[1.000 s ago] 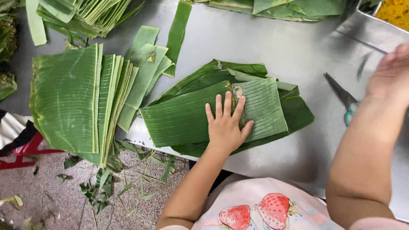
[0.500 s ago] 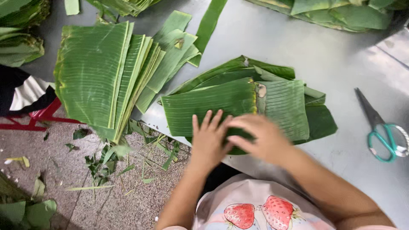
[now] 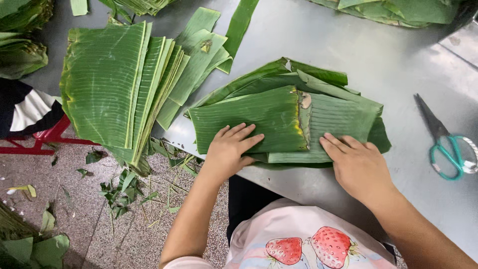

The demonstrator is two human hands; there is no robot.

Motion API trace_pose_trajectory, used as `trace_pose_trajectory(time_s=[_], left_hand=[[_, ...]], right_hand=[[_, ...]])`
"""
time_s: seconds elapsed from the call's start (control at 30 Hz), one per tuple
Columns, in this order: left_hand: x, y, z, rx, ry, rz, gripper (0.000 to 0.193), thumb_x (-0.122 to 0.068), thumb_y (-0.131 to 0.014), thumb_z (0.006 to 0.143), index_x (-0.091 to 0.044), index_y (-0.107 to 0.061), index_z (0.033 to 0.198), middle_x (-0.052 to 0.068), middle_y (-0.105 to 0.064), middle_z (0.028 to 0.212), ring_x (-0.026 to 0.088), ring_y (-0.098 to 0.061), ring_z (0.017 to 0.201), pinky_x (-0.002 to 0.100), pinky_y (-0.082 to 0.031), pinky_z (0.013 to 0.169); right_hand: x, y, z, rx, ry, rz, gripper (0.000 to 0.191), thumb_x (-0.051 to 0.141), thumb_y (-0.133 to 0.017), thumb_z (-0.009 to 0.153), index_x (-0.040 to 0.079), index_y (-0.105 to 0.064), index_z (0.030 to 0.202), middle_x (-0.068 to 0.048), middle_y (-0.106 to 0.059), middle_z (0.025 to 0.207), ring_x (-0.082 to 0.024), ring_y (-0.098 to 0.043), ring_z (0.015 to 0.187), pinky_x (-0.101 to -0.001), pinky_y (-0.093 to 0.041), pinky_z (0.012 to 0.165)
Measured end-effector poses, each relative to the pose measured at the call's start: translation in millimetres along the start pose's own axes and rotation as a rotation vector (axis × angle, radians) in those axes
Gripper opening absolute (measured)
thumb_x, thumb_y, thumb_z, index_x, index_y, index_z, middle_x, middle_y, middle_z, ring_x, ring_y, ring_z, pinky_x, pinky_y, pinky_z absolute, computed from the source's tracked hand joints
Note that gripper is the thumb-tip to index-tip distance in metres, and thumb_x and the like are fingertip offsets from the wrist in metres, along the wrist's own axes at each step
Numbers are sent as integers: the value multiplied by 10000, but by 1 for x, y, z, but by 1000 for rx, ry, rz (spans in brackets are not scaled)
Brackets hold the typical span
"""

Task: The person folds banana leaf sheets into layered packets, at times placing a ball of pink dough on a leaf before folding the leaf over it, pressing and creasing the folds by hand, and setting finished folded leaf packets aside on the work table.

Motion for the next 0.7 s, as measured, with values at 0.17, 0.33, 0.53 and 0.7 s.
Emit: trace_pose_trajectory(time_s=[0.17, 0.33, 0.53, 0.7], left_hand=[[-17, -12, 14, -24, -52, 75, 673, -197, -775, 682, -240, -662, 1343, 57, -610, 1432, 319, -566, 1309, 514, -449, 1083], [-42, -26, 10, -27, -174, 115, 422, -136, -621, 858, -203, -683, 1270, 9, -652, 1409, 293, -601, 1316, 530, -447, 1128], [-38, -33, -10, -35, -61, 4, 597, -231, -708, 726, -177, -669, 1319, 87, -596, 1420, 377, -527, 1304, 584, -387, 1080], [-47, -39, -18, -253, -42, 90, 516, -205, -755, 824, -250, -676, 1332, 5, -592, 1481, 307, -521, 1386, 585, -358, 1189]], right_hand=[[14, -14, -2, 63, 13, 102, 600, 320, -591, 901, 64, -535, 1441, -73, -507, 1538, -297, -534, 1231, -440, -445, 1046], [39, -19, 8, -191, 128, 82, 789, 562, -557, 858, 1, -498, 1409, -136, -382, 1568, -389, -295, 1469, -553, -246, 1172], [24, -26, 34, -158, 370, 367, 931, 662, -505, 885, -2, -378, 1525, -179, -301, 1621, -406, -215, 1505, -569, -159, 1173], [-25, -28, 100, -155, 149, 204, 807, 600, -437, 1006, 40, -345, 1579, -193, -256, 1682, -401, -185, 1556, -601, -129, 1223]])
Point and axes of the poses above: each hand's wrist, its own z-axis towards the middle knuckle, its own y-axis out of the back of the hand, x = y × z, the point moved 8 cm from there along z, towards the middle knuckle
